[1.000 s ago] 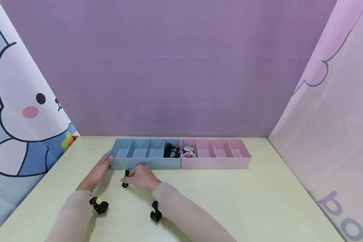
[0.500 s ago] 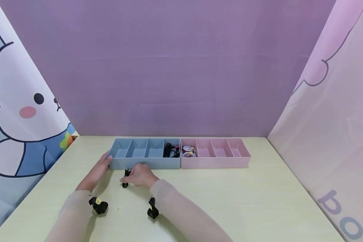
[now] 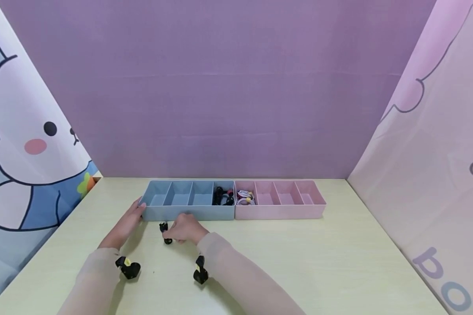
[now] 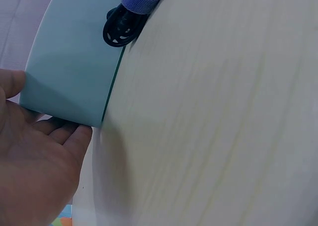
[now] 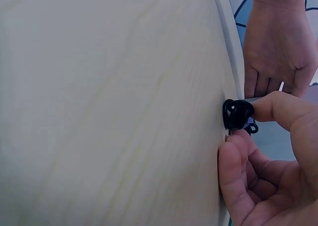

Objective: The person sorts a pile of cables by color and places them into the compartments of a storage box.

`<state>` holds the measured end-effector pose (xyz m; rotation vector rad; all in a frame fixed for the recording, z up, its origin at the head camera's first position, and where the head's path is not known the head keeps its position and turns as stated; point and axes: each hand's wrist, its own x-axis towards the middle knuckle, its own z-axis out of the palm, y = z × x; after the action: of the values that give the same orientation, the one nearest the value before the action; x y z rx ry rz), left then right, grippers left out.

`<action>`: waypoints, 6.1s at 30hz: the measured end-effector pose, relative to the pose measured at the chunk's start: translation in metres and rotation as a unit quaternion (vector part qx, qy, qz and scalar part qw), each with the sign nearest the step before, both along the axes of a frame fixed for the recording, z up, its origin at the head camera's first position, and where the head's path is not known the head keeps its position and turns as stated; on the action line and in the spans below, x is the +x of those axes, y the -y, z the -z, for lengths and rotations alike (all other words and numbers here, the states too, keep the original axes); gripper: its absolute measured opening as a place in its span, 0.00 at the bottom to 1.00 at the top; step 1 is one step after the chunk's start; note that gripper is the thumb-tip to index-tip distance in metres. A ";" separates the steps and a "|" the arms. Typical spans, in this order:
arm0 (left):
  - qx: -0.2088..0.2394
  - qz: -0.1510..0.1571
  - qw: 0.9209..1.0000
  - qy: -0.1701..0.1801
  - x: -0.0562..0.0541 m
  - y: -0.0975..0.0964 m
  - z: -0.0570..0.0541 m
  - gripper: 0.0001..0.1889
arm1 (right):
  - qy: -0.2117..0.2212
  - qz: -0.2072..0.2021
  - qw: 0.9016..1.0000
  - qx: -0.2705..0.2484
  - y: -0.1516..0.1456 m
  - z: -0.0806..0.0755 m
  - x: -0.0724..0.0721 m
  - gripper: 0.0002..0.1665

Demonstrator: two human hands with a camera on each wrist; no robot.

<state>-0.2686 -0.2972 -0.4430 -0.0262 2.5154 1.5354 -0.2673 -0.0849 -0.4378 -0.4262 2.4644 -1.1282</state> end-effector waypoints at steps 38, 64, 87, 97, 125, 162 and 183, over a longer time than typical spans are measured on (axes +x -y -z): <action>-0.003 -0.004 1.000 0.013 -0.002 0.002 0.000 0.37 | 0.019 -0.037 0.997 -0.068 -0.021 -0.002 -0.001 0.29; -0.004 -0.009 1.000 0.018 -0.001 0.000 -0.002 0.38 | -0.059 -0.066 0.994 -0.070 -0.037 -0.014 0.000 0.04; -0.004 -0.003 1.000 0.012 0.000 0.001 -0.004 0.38 | -0.036 -0.053 0.986 -0.151 -0.050 -0.020 -0.001 0.06; -0.008 -0.004 1.000 0.010 0.000 0.000 -0.003 0.37 | -0.043 -0.059 0.986 -0.148 -0.053 -0.020 -0.001 0.06; -0.008 -0.005 1.000 0.018 0.002 -0.001 -0.005 0.37 | -0.082 -0.044 0.980 -0.174 -0.080 -0.039 -0.015 0.10; -0.001 -0.008 1.000 0.023 0.000 -0.002 -0.004 0.36 | -0.115 0.024 0.981 -0.152 -0.137 -0.044 -0.046 0.13; -0.007 -0.008 1.000 0.027 -0.001 -0.002 -0.004 0.38 | -0.114 0.071 0.979 -0.153 -0.158 -0.040 -0.064 0.16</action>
<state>-0.2692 -0.2953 -0.4387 -0.0876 2.4911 1.5015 -0.3310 0.0730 -0.3973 -0.4972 2.5525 -1.6099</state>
